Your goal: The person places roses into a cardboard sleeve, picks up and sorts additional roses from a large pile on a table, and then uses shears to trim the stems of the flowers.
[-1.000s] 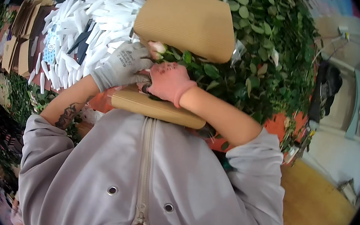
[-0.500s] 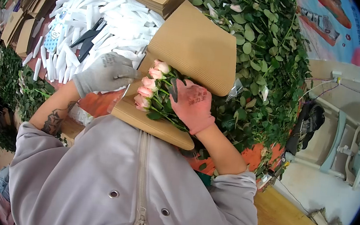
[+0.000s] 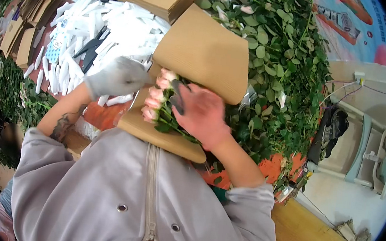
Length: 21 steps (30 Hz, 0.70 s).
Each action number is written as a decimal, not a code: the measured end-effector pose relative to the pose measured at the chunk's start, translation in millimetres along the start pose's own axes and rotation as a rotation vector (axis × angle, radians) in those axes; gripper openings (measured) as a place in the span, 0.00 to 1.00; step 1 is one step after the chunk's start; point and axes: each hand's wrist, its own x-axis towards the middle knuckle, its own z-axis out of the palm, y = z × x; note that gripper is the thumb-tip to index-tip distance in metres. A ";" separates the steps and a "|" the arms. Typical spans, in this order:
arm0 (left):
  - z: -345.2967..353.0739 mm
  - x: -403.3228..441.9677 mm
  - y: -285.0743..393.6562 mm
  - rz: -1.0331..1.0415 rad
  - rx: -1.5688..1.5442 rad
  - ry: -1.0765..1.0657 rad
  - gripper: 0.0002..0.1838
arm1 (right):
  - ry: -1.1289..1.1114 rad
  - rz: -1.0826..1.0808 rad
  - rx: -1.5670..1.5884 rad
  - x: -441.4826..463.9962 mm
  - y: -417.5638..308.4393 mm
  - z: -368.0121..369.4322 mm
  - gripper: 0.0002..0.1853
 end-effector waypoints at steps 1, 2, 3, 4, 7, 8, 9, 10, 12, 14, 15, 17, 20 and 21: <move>-16.7 3.9 1.3 0.026 -0.042 0.189 0.13 | 0.048 0.136 0.133 6.5 22.7 -18.3 0.22; -30.4 3.9 5.4 -0.098 -0.132 0.298 0.12 | 0.086 0.283 0.273 16.1 40.7 -39.4 0.23; -42.6 5.7 13.4 -0.250 -0.218 0.368 0.13 | 0.005 0.625 0.272 37.9 49.6 -57.1 0.25; -51.1 9.9 18.0 -0.396 -0.294 0.441 0.14 | 0.065 0.548 -0.036 28.7 97.7 -28.1 0.26; -55.2 34.7 24.1 -0.394 -0.278 0.384 0.26 | -0.279 0.795 -0.045 27.0 161.5 15.3 0.23; -49.5 37.6 23.5 -0.395 -0.280 0.376 0.26 | -0.125 0.935 0.614 20.0 174.3 30.4 0.21; -40.5 41.7 17.2 -0.358 -0.226 0.374 0.34 | 0.060 0.991 1.276 22.2 182.3 35.8 0.20; -38.7 46.7 15.4 -0.324 -0.168 0.380 0.45 | 0.376 0.988 1.342 32.1 168.4 18.4 0.19; -44.0 48.2 25.3 -0.226 -0.242 0.458 0.60 | 0.598 0.826 1.519 35.7 149.8 -30.3 0.23; -52.5 41.6 48.1 0.024 -0.070 0.705 0.61 | 0.504 0.653 1.836 -8.2 172.5 -58.3 0.25; -55.2 37.6 57.6 0.137 -0.123 0.728 0.60 | 0.503 0.637 1.857 -29.5 171.0 -74.2 0.26; -59.8 18.0 71.6 0.141 -0.099 0.515 0.53 | -0.341 0.142 1.761 -16.8 170.8 -108.2 0.31; -40.3 -17.8 69.5 0.307 0.026 0.041 0.33 | -1.014 -0.324 1.601 -6.1 163.9 -113.1 0.42; -28.4 -27.5 64.4 0.314 0.023 0.030 0.33 | -0.870 -0.159 1.625 -6.1 140.0 -114.6 0.43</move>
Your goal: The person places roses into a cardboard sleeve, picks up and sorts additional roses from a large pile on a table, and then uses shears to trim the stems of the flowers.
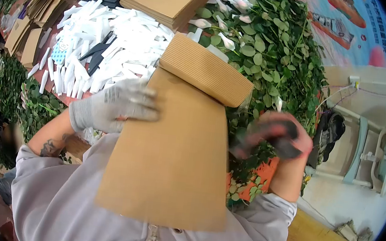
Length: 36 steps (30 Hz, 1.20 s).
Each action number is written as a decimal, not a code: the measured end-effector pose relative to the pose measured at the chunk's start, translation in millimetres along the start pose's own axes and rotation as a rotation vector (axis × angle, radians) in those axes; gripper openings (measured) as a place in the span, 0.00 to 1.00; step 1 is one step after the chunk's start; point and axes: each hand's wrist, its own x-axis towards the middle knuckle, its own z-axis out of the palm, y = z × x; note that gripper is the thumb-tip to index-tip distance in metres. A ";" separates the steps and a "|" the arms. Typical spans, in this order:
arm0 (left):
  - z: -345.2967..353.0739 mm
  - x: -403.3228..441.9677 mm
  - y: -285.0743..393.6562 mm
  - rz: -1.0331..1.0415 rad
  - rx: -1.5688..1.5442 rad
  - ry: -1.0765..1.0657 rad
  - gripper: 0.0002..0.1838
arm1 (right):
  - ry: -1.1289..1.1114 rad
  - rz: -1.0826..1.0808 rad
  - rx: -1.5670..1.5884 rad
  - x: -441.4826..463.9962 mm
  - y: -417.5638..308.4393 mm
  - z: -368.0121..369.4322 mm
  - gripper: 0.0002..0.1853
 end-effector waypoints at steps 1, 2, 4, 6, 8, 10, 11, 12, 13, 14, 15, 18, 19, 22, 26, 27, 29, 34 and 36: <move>11.2 -11.3 -2.6 -0.017 -0.059 -0.089 0.29 | 0.217 0.065 -0.035 29.6 7.0 24.6 0.38; 19.8 -20.3 -5.4 -0.040 -0.107 -0.176 0.25 | 0.432 0.135 -0.054 59.1 13.7 49.6 0.34; 28.8 -24.8 -7.7 -0.046 -0.166 -0.167 0.26 | 0.476 0.207 -0.652 102.4 76.7 69.8 0.29; 22.0 -22.0 -5.2 -0.142 -0.276 -0.234 0.29 | 0.348 0.109 -1.161 144.3 126.7 76.1 0.29; 10.0 -32.9 -2.5 -0.317 -0.425 -0.350 0.33 | 0.326 0.058 -1.272 165.4 129.4 82.2 0.29; -16.5 -54.0 -19.8 -0.307 -0.671 -0.300 0.35 | 0.270 0.195 -1.309 166.8 146.8 81.7 0.27; -54.8 -59.6 -23.3 -0.552 -0.748 -0.297 0.39 | 0.316 0.162 -1.368 160.6 158.8 84.8 0.27; -62.1 -90.0 -61.1 -0.852 -0.676 -0.142 0.34 | 0.262 0.235 -1.348 162.6 158.8 83.4 0.28; -63.4 -151.6 -119.8 -0.832 -0.629 0.353 0.27 | 0.208 0.319 -1.327 163.1 157.4 83.9 0.30; -93.7 -175.5 -128.0 -0.911 -0.092 0.469 0.31 | 0.212 0.311 -1.321 159.2 162.6 86.4 0.30; -123.9 -199.4 -136.4 -1.152 0.599 0.504 0.36 | 0.221 0.296 -1.319 158.0 166.0 86.2 0.30; -170.2 -245.0 -144.9 -1.837 0.899 0.401 0.51 | 0.231 0.320 -1.307 159.5 162.6 85.7 0.29; -171.8 -249.5 -144.4 -1.929 0.817 0.314 0.52 | 0.224 0.366 -1.277 161.0 159.0 86.9 0.29; -181.8 -253.3 -145.1 -1.950 0.798 0.325 0.55 | 0.250 0.336 -1.326 160.6 158.8 86.3 0.26; -182.6 -254.3 -138.4 -1.985 0.700 0.420 0.56 | 0.262 0.318 -1.351 159.8 161.8 86.7 0.26; -181.6 -254.0 -136.8 -1.980 0.745 0.388 0.56 | 0.269 0.315 -1.350 159.6 162.4 86.4 0.26; -177.6 -261.4 -140.4 -1.988 0.709 0.414 0.57 | 0.271 0.290 -1.358 157.5 164.3 86.2 0.26; -169.3 -280.9 -142.2 -2.017 0.722 0.520 0.57 | 0.271 0.292 -1.317 159.7 159.3 85.8 0.27; -171.7 -273.9 -135.5 -2.053 0.684 0.517 0.57 | 0.265 0.295 -1.302 161.5 157.1 84.7 0.27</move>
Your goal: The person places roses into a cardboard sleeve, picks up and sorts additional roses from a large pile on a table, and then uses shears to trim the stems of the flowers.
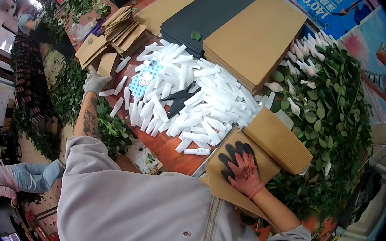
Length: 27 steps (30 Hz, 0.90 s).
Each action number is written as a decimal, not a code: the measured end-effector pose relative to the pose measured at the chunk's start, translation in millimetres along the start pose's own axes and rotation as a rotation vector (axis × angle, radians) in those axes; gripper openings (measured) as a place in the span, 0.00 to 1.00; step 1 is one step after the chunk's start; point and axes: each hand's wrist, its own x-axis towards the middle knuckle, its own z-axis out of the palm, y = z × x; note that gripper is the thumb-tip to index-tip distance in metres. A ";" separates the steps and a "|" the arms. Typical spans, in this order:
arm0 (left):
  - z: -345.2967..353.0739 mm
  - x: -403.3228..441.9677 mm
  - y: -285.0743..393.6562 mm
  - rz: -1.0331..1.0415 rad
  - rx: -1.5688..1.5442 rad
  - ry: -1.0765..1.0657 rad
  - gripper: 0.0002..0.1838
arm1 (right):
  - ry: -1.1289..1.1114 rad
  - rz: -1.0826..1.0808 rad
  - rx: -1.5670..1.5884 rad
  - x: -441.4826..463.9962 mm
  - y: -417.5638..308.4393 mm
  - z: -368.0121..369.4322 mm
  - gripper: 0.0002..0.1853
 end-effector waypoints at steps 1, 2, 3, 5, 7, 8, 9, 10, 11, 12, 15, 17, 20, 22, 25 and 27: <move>-5.3 -2.2 -1.1 0.000 0.001 0.002 0.57 | -0.016 0.003 0.024 -0.3 0.3 0.5 0.29; -10.7 -4.0 -3.7 0.008 -0.063 0.006 0.56 | -0.032 0.005 0.049 -0.8 0.5 1.2 0.30; -13.4 -5.3 -7.1 0.018 -0.128 0.009 0.55 | -0.030 0.005 0.050 -1.3 1.3 2.9 0.30; -32.6 -23.0 -9.8 0.082 -0.161 0.030 0.48 | -0.058 0.052 0.112 -4.8 3.6 9.4 0.32; -65.0 -74.5 1.0 0.217 -0.281 0.062 0.47 | -0.072 0.074 0.100 -4.3 5.4 18.1 0.35; -57.0 -93.9 3.1 0.337 -0.620 0.003 0.46 | -0.093 0.092 0.083 -5.2 5.6 19.6 0.37; -44.3 -114.0 11.4 0.452 -0.966 -0.078 0.45 | 0.061 -0.001 0.116 1.5 4.5 8.9 0.39; -45.5 -153.7 36.6 0.659 -1.213 -0.425 0.41 | 0.201 -0.074 0.146 7.1 0.7 -4.1 0.41; -45.3 -202.4 61.8 0.833 -1.452 -0.813 0.37 | 0.117 -0.022 0.139 3.6 1.4 1.1 0.42; -25.3 -241.1 75.2 0.791 -1.536 -1.165 0.40 | 0.080 0.049 0.146 1.7 0.7 7.5 0.42; 16.5 -309.4 110.4 0.795 -1.299 -1.911 0.50 | 0.150 0.078 0.166 -7.6 4.5 14.5 0.43; 30.5 -317.3 123.3 0.745 -1.254 -2.108 0.49 | 0.041 0.141 0.393 -9.7 16.9 7.4 0.41; 46.6 -317.0 134.3 0.851 -1.034 -2.210 0.47 | 0.302 0.195 1.032 -40.3 31.4 14.6 0.34; 44.6 -319.2 139.0 0.995 -0.877 -2.132 0.46 | 0.386 0.295 1.261 -48.9 21.7 -6.3 0.30; 22.0 -327.0 154.6 1.562 -0.361 -1.936 0.43 | 0.521 0.296 1.757 -67.4 9.3 -77.2 0.19; 24.5 -330.9 154.9 1.576 -0.351 -1.952 0.44 | 0.391 0.369 1.887 -73.4 7.0 -92.8 0.17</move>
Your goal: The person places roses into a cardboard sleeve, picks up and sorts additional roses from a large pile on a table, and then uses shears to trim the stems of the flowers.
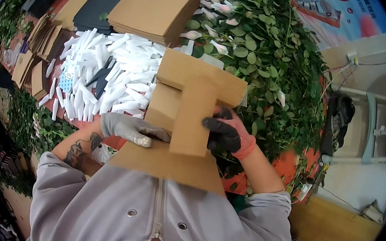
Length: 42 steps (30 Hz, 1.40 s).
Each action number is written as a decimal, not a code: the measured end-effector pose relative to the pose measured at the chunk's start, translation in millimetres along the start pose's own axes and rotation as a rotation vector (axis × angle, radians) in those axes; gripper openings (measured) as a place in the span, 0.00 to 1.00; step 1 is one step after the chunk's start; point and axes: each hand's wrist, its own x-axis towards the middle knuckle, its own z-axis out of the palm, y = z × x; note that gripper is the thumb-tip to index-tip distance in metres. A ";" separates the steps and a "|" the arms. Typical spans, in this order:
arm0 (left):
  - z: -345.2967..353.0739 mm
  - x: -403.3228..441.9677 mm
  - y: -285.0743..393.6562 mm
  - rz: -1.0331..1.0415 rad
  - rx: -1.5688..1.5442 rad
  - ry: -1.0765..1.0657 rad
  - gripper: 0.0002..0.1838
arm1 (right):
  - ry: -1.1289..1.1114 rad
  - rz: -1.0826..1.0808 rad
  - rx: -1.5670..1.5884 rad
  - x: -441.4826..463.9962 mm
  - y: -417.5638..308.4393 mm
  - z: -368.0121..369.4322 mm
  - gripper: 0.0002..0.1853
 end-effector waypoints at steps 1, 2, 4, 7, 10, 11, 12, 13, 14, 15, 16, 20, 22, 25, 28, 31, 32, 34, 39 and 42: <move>0.6 -0.3 3.7 -0.018 0.026 -0.017 0.45 | -0.006 0.202 -0.073 1.3 2.0 -0.1 0.16; 0.3 -0.2 7.2 -0.035 0.055 -0.037 0.45 | -0.007 0.400 -0.147 2.3 5.1 -1.4 0.15; 1.5 -0.6 11.0 -0.090 0.161 -0.026 0.46 | 0.023 0.327 -0.151 22.0 46.0 -18.8 0.12; 11.1 -5.2 13.6 -0.208 0.356 0.067 0.47 | 0.125 0.289 -0.350 42.2 63.6 -31.7 0.09; 25.8 -16.0 29.4 -0.253 0.515 0.262 0.38 | 0.119 0.348 -0.403 43.0 65.7 -34.7 0.08; 32.1 -15.3 41.6 -0.284 0.510 0.284 0.38 | 0.172 0.280 -0.352 40.9 63.8 -22.5 0.08; 37.3 -11.9 56.7 -0.383 0.720 0.308 0.32 | 0.102 0.235 -0.326 44.5 69.9 -26.7 0.10; 42.5 -10.2 63.2 -0.471 0.931 0.315 0.25 | 0.117 0.205 -0.374 46.7 73.8 -23.1 0.10; 49.7 -10.1 58.9 -0.467 0.927 0.308 0.25 | 0.147 0.175 -0.422 46.2 74.9 -24.0 0.10; 57.8 -8.7 51.1 -0.415 1.050 0.419 0.19 | 0.175 0.174 -0.422 46.0 74.3 -22.4 0.10; 63.4 -2.2 43.9 -0.334 1.174 0.525 0.13 | 0.189 0.236 -0.553 46.1 70.7 -19.5 0.11; 74.3 19.8 30.4 -0.416 1.308 0.600 0.05 | 0.326 0.238 -0.872 45.3 62.2 0.1 0.14; 75.0 19.6 35.4 -0.412 1.301 0.582 0.05 | 0.302 0.253 -0.832 51.4 67.3 -10.3 0.13; 74.3 21.4 41.9 -0.472 1.257 0.542 0.06 | 0.306 0.323 -0.752 54.9 71.1 -8.8 0.11; 72.1 22.9 42.7 -0.485 1.230 0.521 0.07 | 0.303 0.293 -0.787 52.9 69.6 -2.8 0.11; 69.5 24.4 41.5 -0.419 1.246 0.531 0.07 | 0.325 0.290 -0.788 53.1 75.3 -5.7 0.11; 67.5 24.7 41.4 -0.377 1.270 0.529 0.07 | 0.307 0.306 -0.759 54.1 76.1 -7.0 0.11; 67.4 19.3 39.7 -0.299 1.276 0.523 0.06 | 0.273 0.265 -1.190 52.8 78.9 -7.3 0.22; 52.5 34.1 58.7 -0.422 1.333 0.278 0.10 | -0.112 -0.097 -1.866 29.0 14.3 15.4 0.18; 48.5 36.3 47.9 -0.411 1.289 0.256 0.11 | 0.169 -0.456 -1.421 39.5 -87.7 1.0 0.13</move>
